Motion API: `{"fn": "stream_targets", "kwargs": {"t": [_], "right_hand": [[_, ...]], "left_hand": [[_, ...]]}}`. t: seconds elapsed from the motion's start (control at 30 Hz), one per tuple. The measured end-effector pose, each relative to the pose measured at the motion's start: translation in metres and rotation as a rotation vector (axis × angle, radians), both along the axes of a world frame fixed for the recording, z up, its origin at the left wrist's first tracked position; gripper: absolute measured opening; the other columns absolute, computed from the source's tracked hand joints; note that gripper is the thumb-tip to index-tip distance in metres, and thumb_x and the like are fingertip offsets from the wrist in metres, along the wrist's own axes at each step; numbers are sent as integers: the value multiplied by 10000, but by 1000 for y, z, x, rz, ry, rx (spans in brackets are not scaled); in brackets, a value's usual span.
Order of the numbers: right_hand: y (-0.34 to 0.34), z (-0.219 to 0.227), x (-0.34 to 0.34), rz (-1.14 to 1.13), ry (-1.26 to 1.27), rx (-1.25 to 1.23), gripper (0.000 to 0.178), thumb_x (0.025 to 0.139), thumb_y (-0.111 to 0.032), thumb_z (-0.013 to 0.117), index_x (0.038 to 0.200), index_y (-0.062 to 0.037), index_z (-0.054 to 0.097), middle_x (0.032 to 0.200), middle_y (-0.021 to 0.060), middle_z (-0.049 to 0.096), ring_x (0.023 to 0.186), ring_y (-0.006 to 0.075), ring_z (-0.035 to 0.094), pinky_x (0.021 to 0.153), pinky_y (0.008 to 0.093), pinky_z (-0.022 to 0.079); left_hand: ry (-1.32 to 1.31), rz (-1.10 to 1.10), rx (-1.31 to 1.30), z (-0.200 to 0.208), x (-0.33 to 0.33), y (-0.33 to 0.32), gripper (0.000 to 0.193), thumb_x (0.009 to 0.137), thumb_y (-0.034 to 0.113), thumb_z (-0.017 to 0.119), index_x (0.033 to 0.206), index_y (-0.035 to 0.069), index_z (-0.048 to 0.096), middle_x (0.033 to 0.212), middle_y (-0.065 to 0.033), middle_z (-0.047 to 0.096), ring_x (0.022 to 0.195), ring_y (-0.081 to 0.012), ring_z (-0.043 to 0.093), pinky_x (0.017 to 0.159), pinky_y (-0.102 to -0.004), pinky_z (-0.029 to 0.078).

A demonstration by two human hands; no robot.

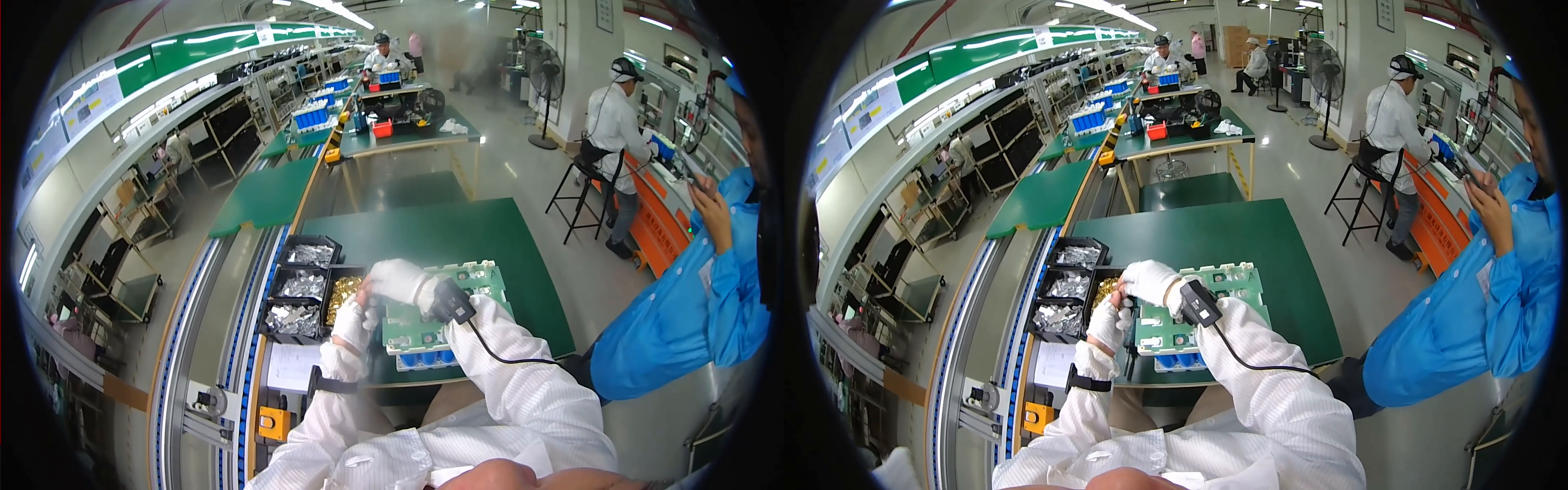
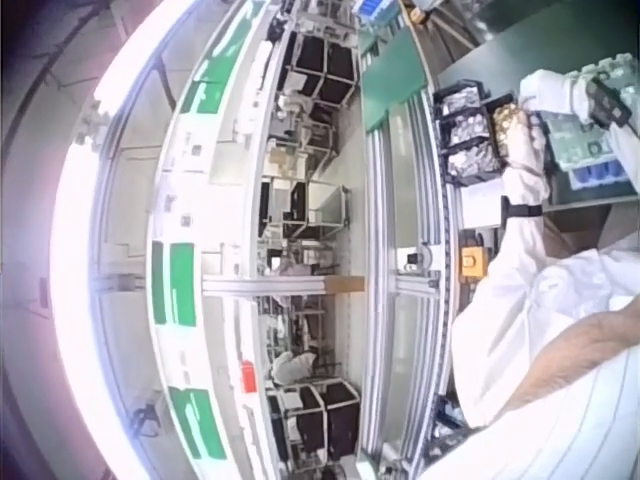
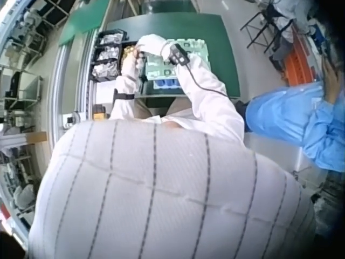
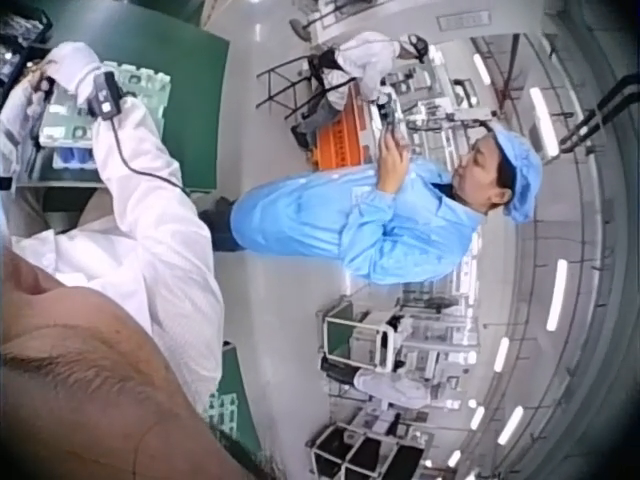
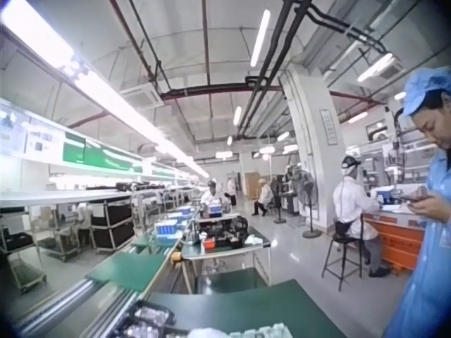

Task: The person places metal connectors onto a battery pack by hand, secures them with a power screwdriver, and then places more connectors on the pack. Finally, they place a paper document on top of the battery pack.

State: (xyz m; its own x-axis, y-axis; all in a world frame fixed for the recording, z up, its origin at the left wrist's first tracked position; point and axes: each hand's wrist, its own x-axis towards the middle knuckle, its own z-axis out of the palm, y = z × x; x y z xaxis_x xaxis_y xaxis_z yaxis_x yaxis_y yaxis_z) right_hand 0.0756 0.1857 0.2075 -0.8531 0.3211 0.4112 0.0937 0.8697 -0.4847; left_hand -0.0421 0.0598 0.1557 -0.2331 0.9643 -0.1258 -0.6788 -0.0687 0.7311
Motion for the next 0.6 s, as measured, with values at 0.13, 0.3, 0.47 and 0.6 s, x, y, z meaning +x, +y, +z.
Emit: {"fn": "stream_targets", "kwargs": {"t": [0.13, 0.3, 0.47, 0.6], "right_hand": [[3, 25, 9, -149, -61, 56, 178, 818, -244, 573, 860, -115, 687, 844, 116, 668, 799, 297, 642, 750, 382, 506], [16, 28, 25, -325, -269, 168, 189, 816, -228, 549, 878, -112, 685, 880, 121, 672, 813, 307, 645, 738, 395, 509], [-1, 34, 15, -313, -412, 215, 169, 808, -215, 567, 877, -125, 692, 898, 115, 675, 845, 296, 652, 749, 379, 519], [-6, 25, 11, -312, -379, 283, 157, 806, -208, 578, 867, -121, 693, 895, 112, 676, 840, 291, 655, 739, 377, 524]], "left_hand": [[-117, 180, -113, -2, -6, 0, 198, 933, 103, 478, 1115, 42, 523, 867, -46, 582, 626, -106, 505, 509, -186, 413], [-216, 185, -80, 3, -7, 1, 347, 957, 34, 382, 1302, 0, 402, 1030, -116, 578, 701, -117, 486, 580, -199, 427], [-71, 233, -119, -6, -10, -9, 287, 969, 67, 396, 1252, 16, 406, 1096, -152, 582, 631, -111, 473, 520, -203, 401], [-18, 268, -152, -7, -2, -7, 211, 967, 99, 438, 1165, 26, 427, 1060, -154, 601, 542, -98, 437, 458, -208, 365]]}}
